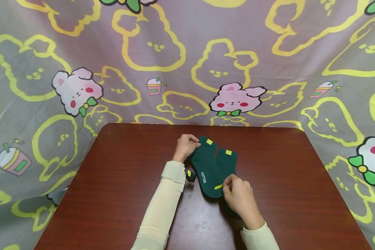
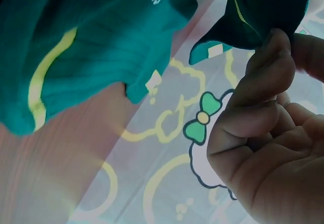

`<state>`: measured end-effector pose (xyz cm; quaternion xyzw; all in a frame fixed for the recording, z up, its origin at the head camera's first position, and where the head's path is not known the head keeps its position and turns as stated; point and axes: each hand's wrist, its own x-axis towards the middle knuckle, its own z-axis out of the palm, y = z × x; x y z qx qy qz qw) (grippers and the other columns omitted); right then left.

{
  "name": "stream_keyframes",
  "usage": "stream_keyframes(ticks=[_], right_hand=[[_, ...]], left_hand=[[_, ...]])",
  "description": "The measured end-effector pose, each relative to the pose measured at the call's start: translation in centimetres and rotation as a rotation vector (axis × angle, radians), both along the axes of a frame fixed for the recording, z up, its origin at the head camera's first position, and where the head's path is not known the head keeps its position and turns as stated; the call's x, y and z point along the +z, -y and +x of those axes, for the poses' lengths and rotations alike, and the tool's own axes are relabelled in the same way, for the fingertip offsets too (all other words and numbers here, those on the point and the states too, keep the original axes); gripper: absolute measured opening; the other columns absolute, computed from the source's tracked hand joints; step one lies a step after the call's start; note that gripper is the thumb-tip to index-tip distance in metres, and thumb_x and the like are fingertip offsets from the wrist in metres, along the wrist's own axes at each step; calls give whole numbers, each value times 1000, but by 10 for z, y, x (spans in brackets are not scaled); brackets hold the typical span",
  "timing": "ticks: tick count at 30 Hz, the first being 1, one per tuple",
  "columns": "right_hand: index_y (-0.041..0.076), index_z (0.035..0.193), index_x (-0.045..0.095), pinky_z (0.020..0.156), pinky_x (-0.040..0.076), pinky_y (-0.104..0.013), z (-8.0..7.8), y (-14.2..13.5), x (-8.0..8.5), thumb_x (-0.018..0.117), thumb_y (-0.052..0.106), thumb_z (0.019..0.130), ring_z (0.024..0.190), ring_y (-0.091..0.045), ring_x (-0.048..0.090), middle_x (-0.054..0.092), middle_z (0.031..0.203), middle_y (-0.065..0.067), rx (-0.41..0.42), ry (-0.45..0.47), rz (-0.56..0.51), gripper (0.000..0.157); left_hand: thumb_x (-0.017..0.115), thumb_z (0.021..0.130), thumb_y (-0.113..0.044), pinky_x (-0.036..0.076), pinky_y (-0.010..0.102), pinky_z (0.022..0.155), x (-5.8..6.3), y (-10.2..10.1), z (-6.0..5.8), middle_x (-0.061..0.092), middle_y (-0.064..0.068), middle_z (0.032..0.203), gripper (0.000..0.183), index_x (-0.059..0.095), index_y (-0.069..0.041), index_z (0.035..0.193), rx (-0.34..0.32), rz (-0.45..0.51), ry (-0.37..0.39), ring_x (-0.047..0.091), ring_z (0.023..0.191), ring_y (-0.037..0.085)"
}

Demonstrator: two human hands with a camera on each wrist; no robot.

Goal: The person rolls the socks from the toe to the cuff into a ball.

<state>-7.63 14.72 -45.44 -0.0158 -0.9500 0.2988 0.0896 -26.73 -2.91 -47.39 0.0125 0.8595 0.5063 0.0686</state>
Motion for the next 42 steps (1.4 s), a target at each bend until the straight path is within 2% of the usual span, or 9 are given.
stream_keyframes(ticks=[6,16,22,29,42], right_hand=[[6,83,66,59,47,-41,6,-11,2,69,6,84,59,-15,55,61,64,6,-33,31,0,3],[6,87,66,59,45,-38,18,-31,4,67,10,88,58,-14,53,61,67,4,-106,104,-20,5],[7,85,66,61,45,-39,23,-39,3,68,10,86,60,-15,54,61,68,5,-128,95,-4,4],[7,86,67,60,44,-38,28,-48,1,69,11,84,61,-15,54,60,67,5,-151,95,-4,5],[7,86,67,61,45,-40,35,-58,-2,69,10,84,61,-15,55,61,68,5,-175,108,-7,4]], left_hand=[[78,89,-12,51,35,70,-1,-12,1,67,5,80,8,75,-6,94,-24,21,3,62,77,22],[76,91,-11,52,36,70,-6,-30,8,67,6,83,6,74,-7,94,-88,97,55,62,77,22],[76,90,-11,50,33,64,-8,-39,10,66,6,81,6,74,-7,94,-106,110,69,61,73,21],[76,90,-11,45,30,54,-10,-49,13,66,6,78,8,73,-6,95,-124,109,90,55,60,19],[77,89,-11,42,26,47,-18,-66,14,67,4,76,7,74,-7,94,-125,98,121,50,51,14]])
